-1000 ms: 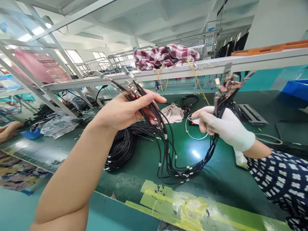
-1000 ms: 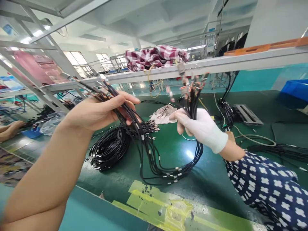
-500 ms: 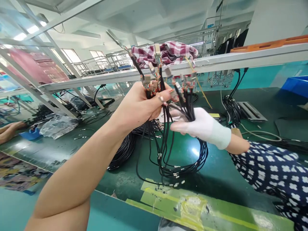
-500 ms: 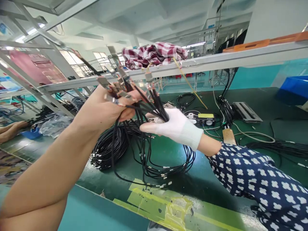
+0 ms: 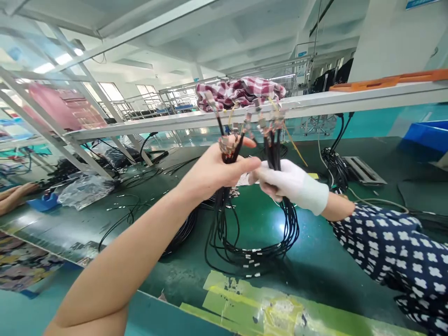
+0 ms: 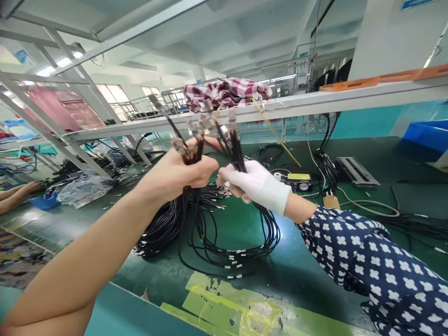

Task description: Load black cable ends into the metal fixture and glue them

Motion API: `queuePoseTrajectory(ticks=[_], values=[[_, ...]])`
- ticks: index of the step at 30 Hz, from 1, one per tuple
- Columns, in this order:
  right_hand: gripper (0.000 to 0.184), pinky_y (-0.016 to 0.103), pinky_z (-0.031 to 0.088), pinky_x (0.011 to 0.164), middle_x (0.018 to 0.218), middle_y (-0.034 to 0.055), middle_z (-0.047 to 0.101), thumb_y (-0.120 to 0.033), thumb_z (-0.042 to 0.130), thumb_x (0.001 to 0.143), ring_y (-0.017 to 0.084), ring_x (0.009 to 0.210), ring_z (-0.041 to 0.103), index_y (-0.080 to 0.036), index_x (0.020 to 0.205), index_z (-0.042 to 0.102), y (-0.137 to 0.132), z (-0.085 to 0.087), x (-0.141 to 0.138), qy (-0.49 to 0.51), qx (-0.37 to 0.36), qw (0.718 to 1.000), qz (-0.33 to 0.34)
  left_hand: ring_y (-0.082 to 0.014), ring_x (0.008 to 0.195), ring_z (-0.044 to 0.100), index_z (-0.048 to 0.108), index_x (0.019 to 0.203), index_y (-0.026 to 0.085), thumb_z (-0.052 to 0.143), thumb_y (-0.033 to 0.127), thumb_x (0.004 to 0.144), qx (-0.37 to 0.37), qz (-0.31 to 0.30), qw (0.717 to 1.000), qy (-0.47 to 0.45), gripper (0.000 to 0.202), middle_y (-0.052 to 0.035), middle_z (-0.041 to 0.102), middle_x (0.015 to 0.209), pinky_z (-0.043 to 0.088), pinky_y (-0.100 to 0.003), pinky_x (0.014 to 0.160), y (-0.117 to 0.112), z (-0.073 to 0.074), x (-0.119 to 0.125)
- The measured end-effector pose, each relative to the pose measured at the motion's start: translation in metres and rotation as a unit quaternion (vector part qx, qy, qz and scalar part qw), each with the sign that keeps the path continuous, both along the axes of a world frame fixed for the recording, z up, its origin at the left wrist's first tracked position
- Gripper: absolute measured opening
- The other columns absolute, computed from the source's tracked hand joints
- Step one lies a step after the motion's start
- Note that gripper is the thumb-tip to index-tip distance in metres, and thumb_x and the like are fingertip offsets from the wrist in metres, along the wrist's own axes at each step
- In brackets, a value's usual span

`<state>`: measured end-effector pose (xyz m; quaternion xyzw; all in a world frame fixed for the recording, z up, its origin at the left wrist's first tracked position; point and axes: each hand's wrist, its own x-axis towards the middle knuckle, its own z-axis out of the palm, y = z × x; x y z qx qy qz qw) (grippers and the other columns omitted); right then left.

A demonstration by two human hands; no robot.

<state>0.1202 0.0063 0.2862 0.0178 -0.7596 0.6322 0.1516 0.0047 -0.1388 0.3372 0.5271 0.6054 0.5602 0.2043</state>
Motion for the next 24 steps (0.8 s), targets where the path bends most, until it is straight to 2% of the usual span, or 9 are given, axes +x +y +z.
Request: queuePoseTrajectory(ticks=[4, 7, 11, 13, 15, 17, 19, 21, 24], values=[[0.021, 0.021, 0.040, 0.038, 0.062, -0.0003, 0.058, -0.035, 0.067, 0.084, 0.011, 0.047, 0.052, -0.016, 0.089, 0.062, -0.010, -0.002, -0.011, -0.044, 0.058, 0.997, -0.029, -0.0108, 0.048, 0.056, 0.071, 0.098, 0.017, 0.083, 0.045, 0.076, -0.058, -0.020, 0.998, 0.021, 0.038, -0.0016, 0.065, 0.066, 0.035, -0.023, 0.042, 0.010, -0.007, 0.010], [0.029, 0.026, 0.052, 0.054, 0.074, 0.0013, 0.065, -0.033, 0.072, 0.082, 0.015, 0.061, 0.062, -0.016, 0.103, 0.062, -0.004, -0.014, -0.011, -0.050, 0.095, 0.994, 0.000, -0.0055, 0.041, 0.041, 0.071, 0.086, 0.016, 0.082, 0.042, 0.078, -0.019, -0.013, 1.000, -0.001, 0.029, 0.0025, 0.051, 0.054, 0.026, -0.021, 0.039, 0.010, -0.006, 0.006], [0.040, 0.034, 0.054, 0.084, 0.097, 0.0045, 0.069, -0.043, 0.067, 0.091, 0.020, 0.091, 0.066, -0.018, 0.120, 0.057, 0.009, -0.055, 0.000, 0.005, 0.133, 0.989, 0.067, -0.0030, 0.042, 0.028, 0.069, 0.082, 0.017, 0.083, 0.040, 0.079, 0.014, 0.037, 0.999, -0.010, 0.027, 0.0061, 0.035, 0.051, 0.017, -0.021, 0.040, 0.006, -0.010, -0.013], [0.029, 0.032, 0.053, 0.076, 0.083, 0.0010, 0.061, -0.045, 0.056, 0.098, 0.017, 0.078, 0.061, -0.019, 0.111, 0.055, 0.012, -0.076, 0.005, 0.008, 0.087, 0.995, 0.054, -0.0031, 0.042, 0.027, 0.069, 0.085, 0.017, 0.084, 0.043, 0.078, 0.005, 0.051, 0.999, -0.012, 0.030, 0.0065, 0.033, 0.051, 0.016, -0.021, 0.040, 0.002, -0.015, -0.024], [0.027, 0.026, 0.044, 0.056, 0.069, -0.0047, 0.046, -0.047, 0.050, 0.101, 0.012, 0.058, 0.046, -0.021, 0.101, 0.052, 0.015, -0.086, 0.008, 0.013, -0.018, 1.000, 0.007, -0.0035, 0.042, 0.027, 0.069, 0.091, 0.019, 0.086, 0.043, 0.075, 0.009, 0.076, 0.997, -0.017, 0.034, 0.0079, 0.032, 0.051, 0.018, -0.021, 0.040, -0.006, -0.018, -0.034], [0.027, 0.022, 0.031, 0.045, 0.065, -0.0076, 0.035, -0.049, 0.050, 0.100, 0.009, 0.049, 0.031, -0.022, 0.099, 0.049, 0.019, -0.087, 0.006, 0.033, -0.093, 0.992, -0.078, -0.0035, 0.041, 0.026, 0.067, 0.095, 0.021, 0.087, 0.042, 0.074, 0.031, 0.111, 0.993, -0.020, 0.036, 0.0092, 0.031, 0.050, 0.018, -0.021, 0.040, -0.017, -0.015, -0.041], [0.024, 0.021, 0.026, 0.042, 0.064, -0.0079, 0.036, -0.044, 0.055, 0.096, 0.008, 0.048, 0.030, -0.022, 0.105, 0.050, 0.023, -0.082, 0.002, 0.018, -0.073, 0.986, -0.146, -0.0027, 0.041, 0.023, 0.067, 0.089, 0.021, 0.082, 0.044, 0.079, 0.043, 0.114, 0.992, -0.010, 0.029, 0.0098, 0.026, 0.049, 0.017, -0.021, 0.040, -0.027, -0.007, -0.040], [0.040, 0.021, 0.030, 0.042, 0.066, -0.0074, 0.043, -0.038, 0.069, 0.087, 0.009, 0.050, 0.038, -0.022, 0.118, 0.051, 0.020, -0.079, -0.007, -0.050, 0.014, 0.991, -0.125, -0.0013, 0.040, 0.021, 0.066, 0.084, 0.019, 0.073, 0.042, 0.088, 0.028, 0.075, 0.997, 0.007, 0.025, 0.0096, 0.022, 0.050, 0.016, -0.019, 0.041, -0.029, 0.004, -0.028], [0.089, 0.022, 0.039, 0.047, 0.077, -0.0038, 0.054, -0.041, 0.091, 0.064, 0.012, 0.062, 0.049, -0.019, 0.138, 0.047, -0.006, -0.081, -0.022, -0.141, 0.129, 0.980, 0.045, 0.0005, 0.040, 0.030, 0.065, 0.082, 0.012, 0.064, 0.032, 0.094, -0.040, -0.002, 0.999, 0.031, 0.023, 0.0083, 0.026, 0.053, 0.026, -0.017, 0.047, -0.004, 0.012, 0.003]])
